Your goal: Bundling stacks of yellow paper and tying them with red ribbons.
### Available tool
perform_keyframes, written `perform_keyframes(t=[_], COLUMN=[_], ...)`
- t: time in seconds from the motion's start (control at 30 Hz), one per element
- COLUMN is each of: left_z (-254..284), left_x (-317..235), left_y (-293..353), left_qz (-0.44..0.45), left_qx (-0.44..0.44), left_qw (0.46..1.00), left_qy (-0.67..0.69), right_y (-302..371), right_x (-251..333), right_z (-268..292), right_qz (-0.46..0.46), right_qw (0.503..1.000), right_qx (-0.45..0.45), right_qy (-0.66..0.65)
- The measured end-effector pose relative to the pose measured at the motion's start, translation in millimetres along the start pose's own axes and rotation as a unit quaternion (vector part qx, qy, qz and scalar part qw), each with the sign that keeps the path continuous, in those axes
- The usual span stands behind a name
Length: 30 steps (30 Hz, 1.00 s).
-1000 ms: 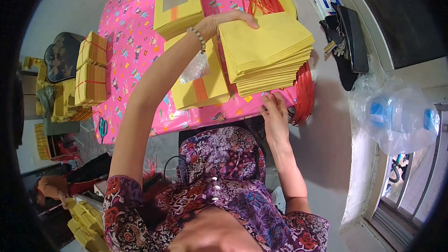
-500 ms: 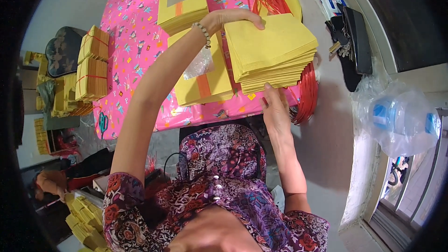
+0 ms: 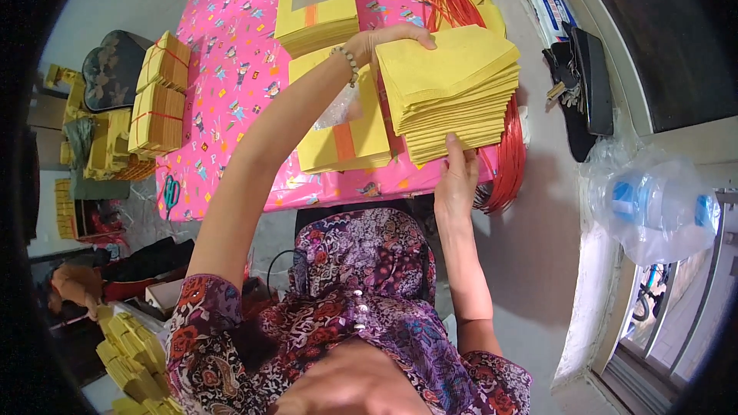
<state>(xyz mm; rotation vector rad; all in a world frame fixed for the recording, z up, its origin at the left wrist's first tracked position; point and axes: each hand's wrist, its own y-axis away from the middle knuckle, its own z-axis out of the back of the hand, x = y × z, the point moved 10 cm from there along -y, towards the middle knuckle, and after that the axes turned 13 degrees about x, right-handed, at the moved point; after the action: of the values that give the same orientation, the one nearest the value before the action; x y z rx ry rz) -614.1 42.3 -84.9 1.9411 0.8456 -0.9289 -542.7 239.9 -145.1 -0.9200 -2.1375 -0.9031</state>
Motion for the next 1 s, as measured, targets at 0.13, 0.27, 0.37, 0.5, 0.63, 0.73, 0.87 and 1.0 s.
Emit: perform_keyframes(t=[0.13, 0.27, 0.37, 0.5, 0.63, 0.73, 0.87, 1.0], left_z=[-3.1, -2.7, -24.4, -42.5, -41.7, -38.0, -28.7, -29.0], left_x=[6.2, -8.7, -30.2, -26.6, -1.6, 17.9, 39.7, 44.2], left_y=[5.2, 35.0, 91.5, 170.6, 226.6, 251.9, 259.3, 253.7], left_qz=[-0.051, -0.072, -0.091, -0.115, -0.166, -0.2, -0.213, -0.216], left_qx=[0.014, -0.023, -0.102, -0.222, -0.257, -0.285, -0.334, -0.326], left_qw=[0.993, 0.993, 0.988, 0.961, 0.934, 0.91, 0.881, 0.885], left_qy=[0.101, 0.088, 0.074, 0.12, 0.184, 0.225, 0.258, 0.252], right_y=[3.2, 0.2, -17.7, -25.7, -24.5, -30.9, -29.1, -45.2], right_x=[34.1, 50.4, 52.9, 39.7, 2.8, -22.4, -27.2, -27.5], right_z=[-24.9, -40.3, -60.4, -121.4, -174.6, -185.6, -202.2, -186.7], right_qz=[0.115, 0.091, 0.079, -0.013, -0.103, -0.132, -0.096, -0.074], right_qw=[0.993, 0.993, 0.987, 0.963, 0.928, 0.916, 0.91, 0.884], right_qx=[0.029, 0.056, 0.137, 0.268, 0.357, 0.376, 0.383, 0.366], right_qy=[0.013, 0.039, 0.015, 0.01, 0.022, 0.041, 0.13, 0.282])
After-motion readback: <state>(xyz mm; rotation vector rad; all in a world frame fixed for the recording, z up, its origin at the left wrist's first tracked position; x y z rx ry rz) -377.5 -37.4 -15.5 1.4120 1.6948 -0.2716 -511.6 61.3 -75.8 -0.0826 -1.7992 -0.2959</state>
